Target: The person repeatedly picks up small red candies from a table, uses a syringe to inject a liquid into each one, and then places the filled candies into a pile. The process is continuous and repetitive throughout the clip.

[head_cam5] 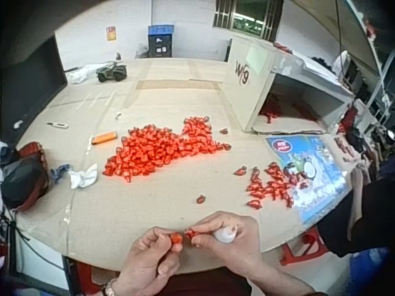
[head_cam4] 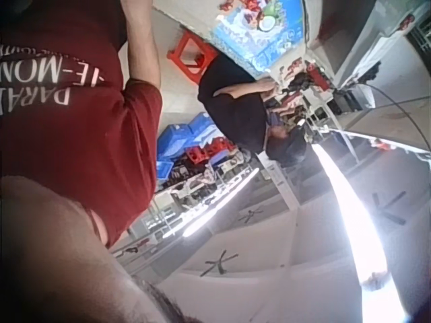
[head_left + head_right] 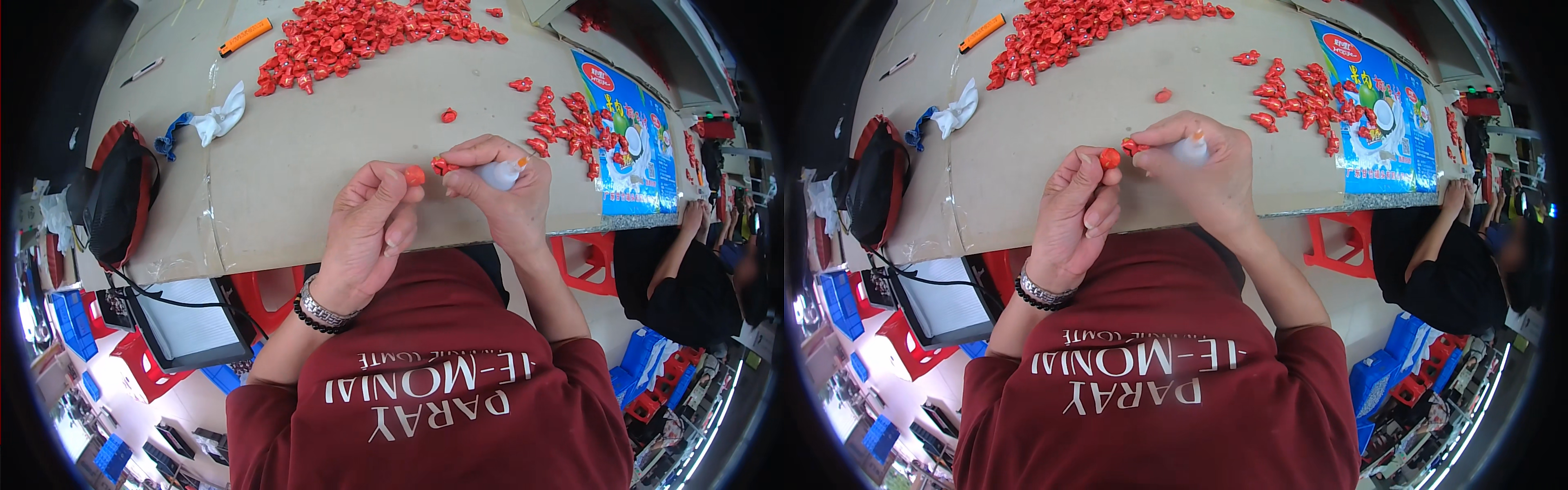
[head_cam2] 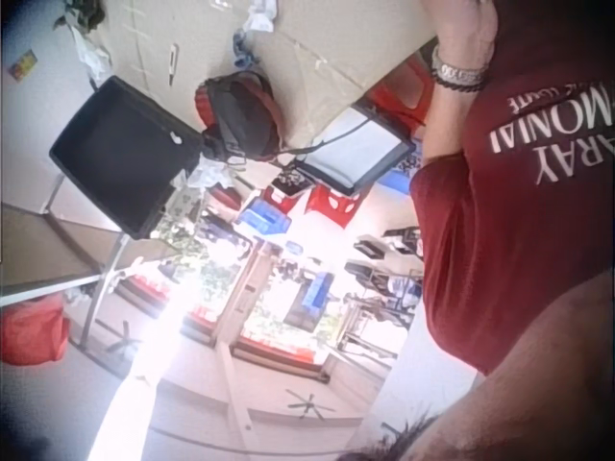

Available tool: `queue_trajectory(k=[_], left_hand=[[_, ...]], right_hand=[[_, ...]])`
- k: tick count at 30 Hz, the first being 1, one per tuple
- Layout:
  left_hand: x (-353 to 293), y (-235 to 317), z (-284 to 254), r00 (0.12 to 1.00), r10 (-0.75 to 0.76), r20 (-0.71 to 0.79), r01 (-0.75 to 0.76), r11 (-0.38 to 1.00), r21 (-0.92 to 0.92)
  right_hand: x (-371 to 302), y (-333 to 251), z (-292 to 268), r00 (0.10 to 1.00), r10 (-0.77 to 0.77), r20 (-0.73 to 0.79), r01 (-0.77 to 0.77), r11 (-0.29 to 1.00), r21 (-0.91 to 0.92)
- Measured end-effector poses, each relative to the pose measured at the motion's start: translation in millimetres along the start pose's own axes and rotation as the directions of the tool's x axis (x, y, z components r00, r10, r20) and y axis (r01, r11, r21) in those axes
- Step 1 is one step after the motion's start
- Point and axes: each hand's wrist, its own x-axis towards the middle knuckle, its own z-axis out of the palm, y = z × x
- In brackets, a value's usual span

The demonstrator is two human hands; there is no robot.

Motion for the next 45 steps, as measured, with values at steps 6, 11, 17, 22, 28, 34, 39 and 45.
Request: queue_trajectory(k=[6, 11, 17, 22, 28, 34, 39, 45], left_hand=[[-1.0, 0.6, -0.6, 0.999, 0.024, 0.038, -0.025, 0.999, 0.043], [-2.8, 0.1, 0.0, 0.998, 0.047, 0.045, -0.049, 0.998, 0.050], [-1.5, -2.2, 0.7, 0.996, 0.071, 0.045, -0.074, 0.995, 0.070], [4.0, -4.0, 0.6, 0.992, 0.123, 0.036, -0.127, 0.985, 0.113], [11.4, -21.4, -9.9, 0.987, 0.126, -0.103, -0.118, 0.989, 0.084], [17.1, -26.7, -11.3, 0.985, 0.160, -0.060, -0.144, 0.968, 0.206], [12.8, -22.1, -3.8, 0.985, 0.141, -0.104, -0.110, 0.958, 0.264], [20.6, -22.9, -4.0, 0.985, 0.116, -0.125, -0.081, 0.964, 0.255]], right_hand=[[1.1, -0.6, -1.6, 0.910, -0.380, 0.163, 0.413, 0.810, -0.417], [-2.2, 0.6, -2.6, 0.912, -0.359, 0.201, 0.411, 0.802, -0.434], [-2.2, 3.3, -5.0, 0.908, -0.348, 0.233, 0.418, 0.799, -0.432], [1.1, 10.1, -5.7, 0.928, -0.302, 0.219, 0.366, 0.849, -0.380], [1.3, 26.1, -2.7, 0.956, -0.228, 0.185, 0.289, 0.840, -0.460], [-6.9, 52.5, -3.4, 0.975, -0.220, 0.030, 0.217, 0.913, -0.346], [-9.1, 57.4, -0.1, 0.992, -0.121, 0.030, 0.124, 0.988, -0.095], [-4.2, 65.2, -7.6, 0.990, -0.122, 0.065, 0.129, 0.983, -0.128]])
